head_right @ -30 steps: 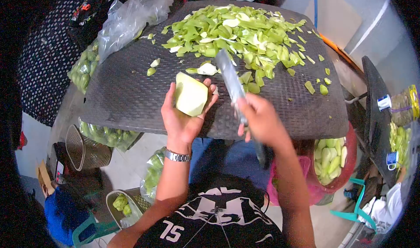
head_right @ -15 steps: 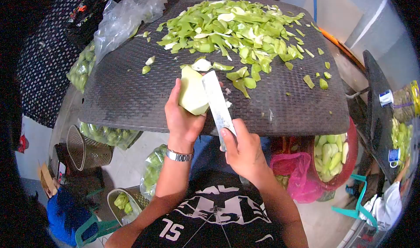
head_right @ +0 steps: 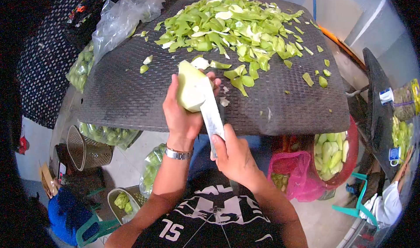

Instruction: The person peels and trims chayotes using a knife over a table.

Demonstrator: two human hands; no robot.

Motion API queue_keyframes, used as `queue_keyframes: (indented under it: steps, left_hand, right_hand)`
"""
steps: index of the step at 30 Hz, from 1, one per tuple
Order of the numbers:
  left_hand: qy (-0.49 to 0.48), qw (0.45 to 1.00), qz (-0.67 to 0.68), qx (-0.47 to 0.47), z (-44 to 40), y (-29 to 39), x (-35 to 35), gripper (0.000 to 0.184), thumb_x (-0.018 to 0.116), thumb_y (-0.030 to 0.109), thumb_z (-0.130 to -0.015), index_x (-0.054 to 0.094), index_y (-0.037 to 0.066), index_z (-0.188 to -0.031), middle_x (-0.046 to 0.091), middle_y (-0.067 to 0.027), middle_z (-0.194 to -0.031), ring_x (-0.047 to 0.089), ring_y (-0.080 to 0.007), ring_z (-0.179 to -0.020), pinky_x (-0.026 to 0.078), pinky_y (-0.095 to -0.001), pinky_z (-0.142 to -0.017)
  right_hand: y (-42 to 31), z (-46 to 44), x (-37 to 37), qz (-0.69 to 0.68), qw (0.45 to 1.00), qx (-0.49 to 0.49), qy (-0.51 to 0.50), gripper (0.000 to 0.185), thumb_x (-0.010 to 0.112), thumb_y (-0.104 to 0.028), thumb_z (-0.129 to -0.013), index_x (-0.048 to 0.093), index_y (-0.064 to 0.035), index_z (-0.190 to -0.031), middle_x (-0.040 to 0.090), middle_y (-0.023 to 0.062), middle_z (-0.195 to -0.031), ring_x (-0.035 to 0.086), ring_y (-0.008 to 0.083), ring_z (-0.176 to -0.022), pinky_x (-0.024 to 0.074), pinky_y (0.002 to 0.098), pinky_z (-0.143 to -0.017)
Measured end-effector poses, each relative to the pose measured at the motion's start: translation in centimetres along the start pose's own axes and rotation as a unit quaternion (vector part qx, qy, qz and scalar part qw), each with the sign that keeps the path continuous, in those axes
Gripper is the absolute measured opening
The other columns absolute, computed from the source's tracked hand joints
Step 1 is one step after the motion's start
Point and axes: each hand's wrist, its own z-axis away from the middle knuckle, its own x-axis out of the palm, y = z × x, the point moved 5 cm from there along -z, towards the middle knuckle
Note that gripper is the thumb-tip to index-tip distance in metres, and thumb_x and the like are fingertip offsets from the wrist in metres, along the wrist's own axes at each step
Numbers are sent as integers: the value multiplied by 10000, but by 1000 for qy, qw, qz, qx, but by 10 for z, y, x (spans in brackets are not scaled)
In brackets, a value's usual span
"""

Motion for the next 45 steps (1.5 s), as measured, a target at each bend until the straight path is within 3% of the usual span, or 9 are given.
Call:
queue_keyframes:
  steps: [14, 15, 17, 26, 32, 39, 42, 43, 45]
  left_hand:
    - [8, 996, 80, -36, -17, 8, -22, 618, 403, 482, -1092, 516, -43, -1397, 635, -236, -1270, 632, -399, -1155, 506, -523, -1034]
    - [-110, 985, 106, -77, -11, 6, -5, 612, 426, 478, -1077, 513, -23, -1417, 634, -215, -1277, 624, -397, -1153, 494, -543, -1046]
    - [-114, 980, 117, -117, 1, -1, 5, 597, 464, 469, -1060, 518, -6, -1418, 629, -206, -1282, 621, -389, -1147, 489, -561, -1046]
    - [-151, 958, 219, -106, -9, 4, -16, 551, 616, 399, -985, 525, 51, -1402, 589, -225, -1354, 599, -401, -1201, 491, -565, -1014]
    - [-229, 943, 212, -117, -1, 14, -9, 481, 627, 397, -960, 570, 73, -1310, 575, -249, -1387, 615, -426, -1171, 491, -566, -1020]
    - [-49, 970, 235, -30, -23, 25, -37, 436, 580, 395, -999, 598, 23, -1226, 570, -265, -1402, 581, -419, -1253, 447, -575, -1129]
    - [-50, 982, 181, -29, -19, 28, -30, 544, 528, 522, -1025, 602, 21, -1224, 556, -264, -1424, 570, -414, -1264, 462, -574, -1119]
    - [-55, 984, 164, -32, -18, 27, -26, 583, 507, 566, -1030, 603, 24, -1223, 556, -264, -1423, 577, -416, -1255, 473, -575, -1108]
    - [-70, 984, 159, -42, -12, 21, -22, 620, 482, 604, -1027, 602, 29, -1227, 557, -265, -1421, 593, -422, -1227, 487, -581, -1087]
  right_hand:
    - [-14, 21, -32, 4, 998, 25, -62, 147, 546, -153, -1068, 544, -6, -1072, 724, 148, -763, 696, 226, -586, 513, 363, -555]
    - [-16, 22, -36, 12, 998, 31, -59, 145, 547, -151, -1067, 549, -6, -1071, 724, 147, -762, 697, 224, -589, 508, 360, -554]
    - [-16, 24, -38, 1, 999, 29, -42, 150, 549, -149, -1066, 563, 0, -1066, 713, 134, -748, 685, 213, -580, 503, 350, -559]
    - [-18, 32, -33, 25, 999, 0, -29, 327, 523, -191, -1087, 582, -25, -1362, 679, 102, -798, 615, 129, -595, 481, 303, -557]
    - [-11, 26, -26, -174, 951, 149, -206, 434, 394, -320, -1135, 516, -102, -1490, 667, 69, -864, 542, 86, -560, 455, 226, -513]
    - [-6, 37, -25, -188, 937, 205, -212, 473, 413, -330, -1125, 475, -123, -1545, 674, 103, -902, 574, 112, -607, 486, 281, -525]
    - [-25, 34, -31, 33, 999, 25, -34, 452, 493, -250, -1091, 515, -104, -1519, 677, 170, -916, 630, 218, -626, 518, 373, -582]
    - [-38, 28, -31, 141, 974, -160, 71, 468, 592, -216, -1042, 549, -82, -1488, 661, 215, -907, 678, 351, -694, 531, 455, -655]
    - [-44, 24, -28, 216, 964, -140, 74, 488, 633, -239, -1023, 559, -59, -1470, 656, 215, -892, 681, 397, -734, 536, 478, -669]
